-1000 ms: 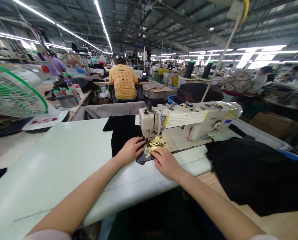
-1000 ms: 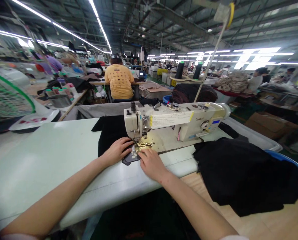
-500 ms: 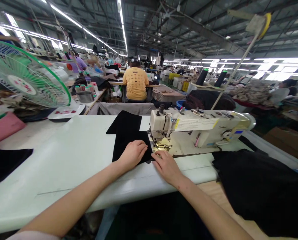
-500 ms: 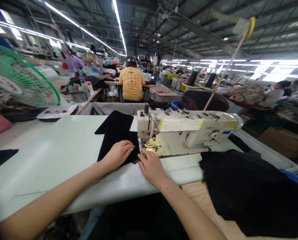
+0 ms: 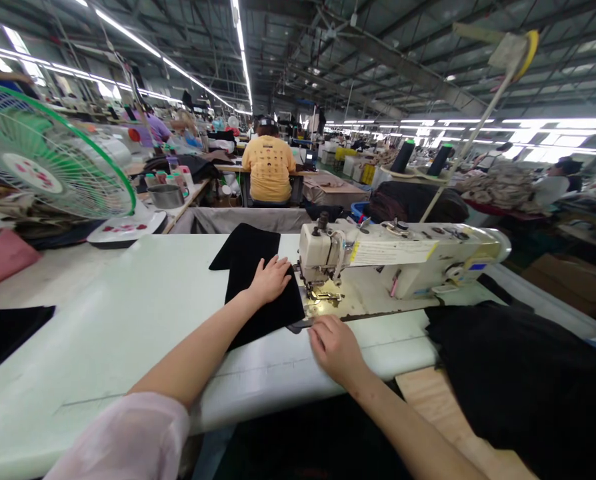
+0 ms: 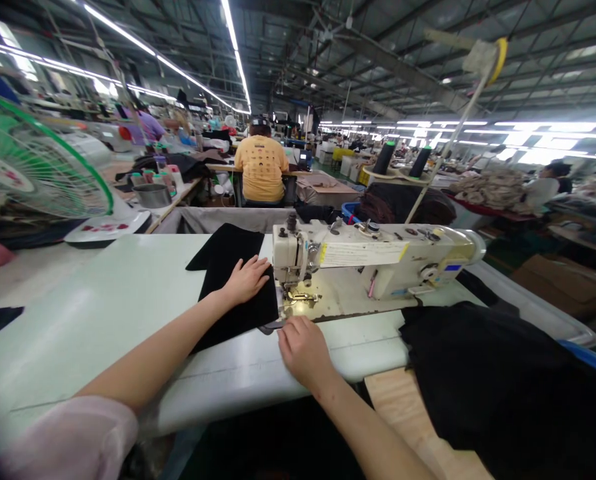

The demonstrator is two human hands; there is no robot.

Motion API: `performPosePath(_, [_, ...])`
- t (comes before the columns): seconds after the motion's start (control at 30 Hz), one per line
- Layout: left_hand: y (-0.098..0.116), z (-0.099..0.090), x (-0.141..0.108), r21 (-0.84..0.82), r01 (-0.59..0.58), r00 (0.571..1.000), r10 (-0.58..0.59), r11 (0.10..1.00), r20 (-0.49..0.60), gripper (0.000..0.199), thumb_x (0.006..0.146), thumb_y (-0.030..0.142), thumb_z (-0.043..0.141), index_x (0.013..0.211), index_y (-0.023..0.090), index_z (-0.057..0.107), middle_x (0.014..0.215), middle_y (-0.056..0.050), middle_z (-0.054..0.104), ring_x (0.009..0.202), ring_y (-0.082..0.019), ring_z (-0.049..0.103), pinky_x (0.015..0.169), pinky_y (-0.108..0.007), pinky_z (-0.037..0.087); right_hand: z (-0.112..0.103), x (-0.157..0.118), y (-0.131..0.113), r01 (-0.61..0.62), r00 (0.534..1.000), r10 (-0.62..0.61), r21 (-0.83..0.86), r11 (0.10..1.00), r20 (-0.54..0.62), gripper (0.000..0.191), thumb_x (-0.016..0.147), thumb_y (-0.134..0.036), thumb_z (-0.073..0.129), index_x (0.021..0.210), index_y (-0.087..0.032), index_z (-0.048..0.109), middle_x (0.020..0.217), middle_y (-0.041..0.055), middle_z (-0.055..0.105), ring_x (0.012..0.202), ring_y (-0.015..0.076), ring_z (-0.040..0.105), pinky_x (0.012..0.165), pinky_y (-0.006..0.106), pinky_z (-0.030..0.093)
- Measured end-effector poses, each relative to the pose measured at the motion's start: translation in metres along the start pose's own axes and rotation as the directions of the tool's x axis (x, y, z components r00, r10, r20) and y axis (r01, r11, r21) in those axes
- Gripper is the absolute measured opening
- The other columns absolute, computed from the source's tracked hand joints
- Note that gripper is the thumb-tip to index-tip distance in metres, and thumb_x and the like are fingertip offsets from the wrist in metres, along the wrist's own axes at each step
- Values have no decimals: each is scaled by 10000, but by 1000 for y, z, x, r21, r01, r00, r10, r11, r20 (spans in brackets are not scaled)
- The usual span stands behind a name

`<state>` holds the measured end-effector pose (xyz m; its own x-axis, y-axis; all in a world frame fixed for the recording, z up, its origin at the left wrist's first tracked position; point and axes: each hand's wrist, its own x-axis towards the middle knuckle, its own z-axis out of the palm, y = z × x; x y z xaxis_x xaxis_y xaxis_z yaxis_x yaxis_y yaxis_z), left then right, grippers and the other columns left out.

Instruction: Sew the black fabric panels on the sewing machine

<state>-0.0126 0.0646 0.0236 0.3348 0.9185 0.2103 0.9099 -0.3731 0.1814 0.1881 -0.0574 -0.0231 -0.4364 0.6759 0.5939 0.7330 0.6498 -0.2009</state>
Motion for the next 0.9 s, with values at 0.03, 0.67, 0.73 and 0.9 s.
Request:
performPosePath(0.03, [7, -8, -10, 12, 1, 1000, 0, 1000, -22, 373, 944, 226, 478, 1301, 182, 579, 1498, -157, 486, 1394, -337, 408, 1134, -561, 322, -1, -2, 0, -21, 1000, 21, -8, 1000, -11, 257, 981, -174, 465, 783, -168, 629, 785, 74, 623, 791, 210, 584, 728, 332, 471])
performPosePath(0.67, [-44, -37, 17, 190, 142, 990, -139, 971, -28, 716, 907, 367, 384, 1434, -113, 321, 1288, -287, 591, 1240, -447, 566, 995, -496, 486, -105, -22, 57, -299, 942, 325, -232, 926, 81, 232, 973, -292, 540, 796, -215, 668, 875, 30, 718, 853, 166, 659, 787, 264, 474])
performPosePath(0.73, [-41, -28, 21, 27, 73, 994, -71, 997, -81, 631, 863, 415, 466, 1318, -18, 525, 1181, -200, 681, 1193, -437, 603, 1007, -524, 483, -138, -43, 76, -458, 874, 485, -300, 837, 19, 161, 957, -254, 540, 882, -225, 680, 958, 34, 716, 879, 170, 660, 820, 272, 485])
performPosePath(0.9, [27, -29, -30, -414, -212, 977, 193, 885, -88, 306, 773, 521, 586, 713, 250, 716, 621, 12, 721, 619, -242, 713, 646, -326, 588, -190, -110, 126, -652, 734, 672, -378, 657, -98, 204, 857, -240, 613, 1044, -176, 665, 1038, 119, 674, 934, 264, 649, 843, 392, 519])
